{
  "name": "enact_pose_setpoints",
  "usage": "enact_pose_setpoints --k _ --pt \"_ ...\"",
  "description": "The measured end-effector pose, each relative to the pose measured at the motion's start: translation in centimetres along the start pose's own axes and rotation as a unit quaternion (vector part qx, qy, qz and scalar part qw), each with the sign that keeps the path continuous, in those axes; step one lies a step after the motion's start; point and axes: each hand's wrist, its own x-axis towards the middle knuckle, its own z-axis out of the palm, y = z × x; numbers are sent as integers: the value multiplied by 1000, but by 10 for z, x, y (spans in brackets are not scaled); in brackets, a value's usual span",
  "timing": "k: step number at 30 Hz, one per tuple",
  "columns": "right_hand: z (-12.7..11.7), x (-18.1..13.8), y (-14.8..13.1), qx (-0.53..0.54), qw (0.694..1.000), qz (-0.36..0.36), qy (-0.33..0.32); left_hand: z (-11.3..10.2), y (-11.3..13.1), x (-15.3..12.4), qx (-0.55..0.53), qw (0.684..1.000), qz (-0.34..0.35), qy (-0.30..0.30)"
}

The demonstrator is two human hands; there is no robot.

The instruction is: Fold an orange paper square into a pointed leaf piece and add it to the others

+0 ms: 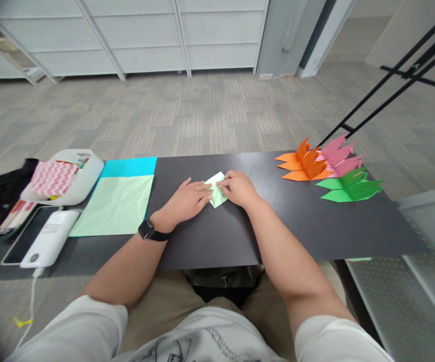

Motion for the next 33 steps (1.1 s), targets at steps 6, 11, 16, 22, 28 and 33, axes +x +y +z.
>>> enact_pose_setpoints --k 6,11,16,22,28,33 --pt "-4 0 -4 2 1000 9 -8 -8 3 -1 11 1000 18 -8" --pt "-4 0 -3 6 1000 8 -9 -10 10 -4 23 999 35 -16" --pt "-2 0 -1 9 1000 14 -7 -12 16 -8 10 999 42 -21" --pt "-2 0 -4 -3 1000 24 -2 -8 18 -11 24 998 53 -21" --pt "-1 1 -6 -9 1000 29 1 2 16 -2 22 1000 19 5" --pt "-1 0 -7 -12 999 31 -1 8 14 6 33 998 -24 40"
